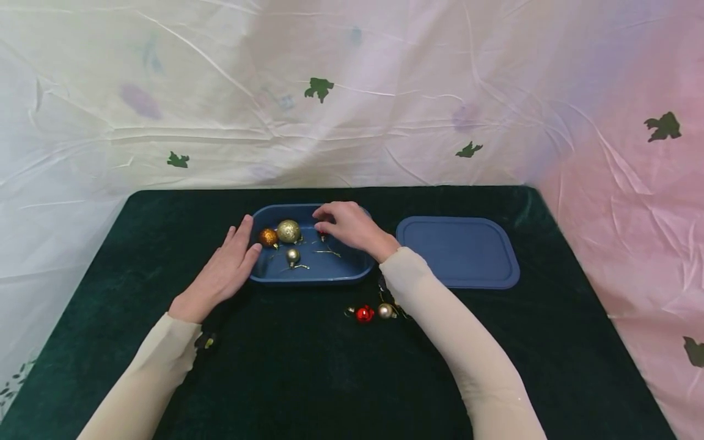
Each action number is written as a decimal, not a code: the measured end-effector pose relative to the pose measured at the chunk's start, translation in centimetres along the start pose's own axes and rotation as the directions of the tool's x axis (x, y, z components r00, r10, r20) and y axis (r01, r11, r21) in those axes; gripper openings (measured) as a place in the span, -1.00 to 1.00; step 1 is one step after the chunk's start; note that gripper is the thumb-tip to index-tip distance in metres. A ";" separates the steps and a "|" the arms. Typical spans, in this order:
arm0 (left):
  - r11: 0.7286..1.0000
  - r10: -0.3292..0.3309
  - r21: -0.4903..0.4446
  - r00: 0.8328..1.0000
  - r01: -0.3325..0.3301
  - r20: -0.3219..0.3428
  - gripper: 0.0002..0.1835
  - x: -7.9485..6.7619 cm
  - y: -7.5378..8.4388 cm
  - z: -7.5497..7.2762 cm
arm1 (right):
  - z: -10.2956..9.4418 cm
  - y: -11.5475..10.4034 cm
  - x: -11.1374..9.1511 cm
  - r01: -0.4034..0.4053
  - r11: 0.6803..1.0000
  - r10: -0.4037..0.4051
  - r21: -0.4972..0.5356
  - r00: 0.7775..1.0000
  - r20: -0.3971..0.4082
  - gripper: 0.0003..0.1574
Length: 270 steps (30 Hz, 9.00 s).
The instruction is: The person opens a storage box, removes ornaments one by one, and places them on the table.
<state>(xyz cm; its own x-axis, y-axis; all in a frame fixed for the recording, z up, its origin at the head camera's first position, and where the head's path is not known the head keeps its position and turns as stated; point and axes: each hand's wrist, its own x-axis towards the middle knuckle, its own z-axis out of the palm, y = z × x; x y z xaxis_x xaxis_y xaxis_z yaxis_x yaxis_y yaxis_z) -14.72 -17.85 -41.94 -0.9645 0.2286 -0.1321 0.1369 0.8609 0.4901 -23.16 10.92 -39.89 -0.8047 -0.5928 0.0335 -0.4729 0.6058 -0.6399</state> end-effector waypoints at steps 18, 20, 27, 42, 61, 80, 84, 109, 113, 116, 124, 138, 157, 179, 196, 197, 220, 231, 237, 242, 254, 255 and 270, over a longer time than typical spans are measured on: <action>1.000 0.002 0.002 1.000 -0.002 -0.006 -0.21 0.0 0.3 0.1 | 0.7 0.1 0.3 -0.130 0.991 0.131 -0.026 0.989 0.069 -0.53; 1.000 0.004 0.002 1.000 -0.004 -0.009 -0.22 0.0 0.3 0.1 | 0.8 0.1 0.3 -0.131 0.991 0.132 -0.030 0.989 0.070 -0.54; 1.000 0.003 0.009 1.000 -0.003 -0.003 -0.22 0.0 0.3 0.0 | 1.2 0.2 0.4 -0.113 0.992 0.117 -0.055 0.990 0.072 -0.59; 1.000 -0.002 -0.001 1.000 0.002 0.008 -0.21 0.0 0.3 -0.1 | 0.5 -0.7 -0.3 -0.078 0.996 0.080 -0.043 0.996 0.040 -0.63; 1.000 0.009 0.013 1.000 -0.009 0.008 -0.21 0.2 0.0 -0.3 | -1.9 -2.2 -4.1 0.018 1.000 -0.016 0.021 0.998 -0.069 -0.58; 1.000 0.005 0.006 1.000 -0.005 0.006 -0.21 0.2 0.2 -0.3 | -2.3 -1.9 -8.9 0.090 0.995 -0.081 0.053 0.986 -0.145 -0.57; 1.000 0.006 0.005 1.000 -0.006 0.011 -0.20 0.3 0.1 -0.2 | -2.6 -1.8 -9.9 0.073 0.996 -0.064 0.051 0.984 -0.164 -0.57; 1.000 -0.001 0.004 1.000 0.001 0.022 -0.20 0.2 -0.2 -0.6 | -4.2 -1.2 -15.1 0.004 1.000 0.002 0.019 0.959 -0.284 -0.60; 1.000 0.001 0.008 1.000 -0.002 0.020 -0.19 0.2 -0.3 -0.5 | -4.3 -1.1 -15.8 0.003 1.000 -0.003 -0.001 0.954 -0.301 -0.61; 1.000 0.004 0.011 1.000 -0.004 0.020 -0.18 0.2 -0.4 -0.5 | -4.5 -1.0 -16.2 0.005 1.000 -0.010 -0.018 0.950 -0.313 -0.61; 1.000 0.008 0.011 1.000 -0.008 0.020 -0.18 0.2 -0.4 -0.6 | -4.7 -0.6 -17.4 0.000 1.000 -0.009 -0.029 0.941 -0.339 -0.60; 1.000 0.006 0.009 1.000 -0.006 0.023 -0.18 0.2 -0.4 -0.6 | -5.4 0.2 -19.7 -0.001 1.000 -0.004 -0.013 0.926 -0.377 -0.55; 1.000 0.015 -0.002 1.000 -0.015 0.026 -0.18 0.2 -0.5 -0.6 | -5.6 1.8 -22.7 -0.070 0.997 0.055 -0.022 0.911 -0.409 -0.60; 1.000 0.009 -0.008 1.000 -0.009 0.017 -0.18 0.2 -0.7 -0.4 | -5.5 3.9 -25.1 -0.159 0.986 0.125 -0.053 0.909 -0.398 -0.60; 1.000 0.008 -0.010 1.000 -0.008 0.025 -0.19 0.3 -0.7 -0.5 | -5.4 6.1 -26.4 -0.190 0.979 0.151 -0.079 0.924 -0.352 -0.62; 1.000 0.009 -0.010 1.000 -0.008 0.025 -0.19 0.3 -0.7 -0.4 | -5.4 6.3 -26.5 -0.191 0.979 0.154 -0.075 0.925 -0.346 -0.62; 1.000 0.010 -0.013 1.000 -0.009 0.028 -0.19 0.3 -0.8 -0.5 | -4.6 8.9 -26.7 -0.167 0.984 0.146 -0.069 0.960 -0.239 -0.61; 1.000 0.008 -0.018 1.000 -0.007 0.027 -0.19 0.3 -0.8 -0.5 | -4.2 9.4 -26.7 -0.186 0.977 0.160 -0.100 0.961 -0.224 -0.61; 1.000 0.009 -0.018 1.000 -0.008 0.023 -0.19 0.4 -0.8 -0.4 | -4.0 9.6 -26.6 -0.203 0.973 0.175 -0.109 0.959 -0.224 -0.62; 1.000 0.005 -0.021 1.000 -0.004 0.027 -0.19 0.4 -0.7 -0.5 | -4.0 9.6 -26.6 -0.211 0.970 0.182 -0.118 0.958 -0.222 -0.61; 1.000 0.000 -0.019 1.000 0.000 0.030 -0.19 0.3 -0.6 -0.6 | -3.9 9.6 -26.7 -0.186 0.975 0.157 -0.122 0.965 -0.212 -0.58; 1.000 0.000 -0.020 1.000 0.001 0.028 -0.19 0.3 -0.6 -0.6 | -3.9 9.6 -26.7 -0.186 0.975 0.158 -0.122 0.965 -0.209 -0.58; 1.000 -0.004 -0.017 0.999 0.005 0.034 -0.20 0.3 -0.6 -0.5 | -3.8 9.6 -26.7 -0.172 0.978 0.145 -0.120 0.968 -0.203 -0.55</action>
<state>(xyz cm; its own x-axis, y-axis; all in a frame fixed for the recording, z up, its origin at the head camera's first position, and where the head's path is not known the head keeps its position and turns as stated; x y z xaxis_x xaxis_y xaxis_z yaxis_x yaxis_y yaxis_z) -15.19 -18.55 -41.84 -0.9569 0.2402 -0.1633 0.1284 0.8541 0.5040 -7.58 34.59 -43.96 -0.9208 -0.3780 0.0956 -0.3672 0.7581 -0.5390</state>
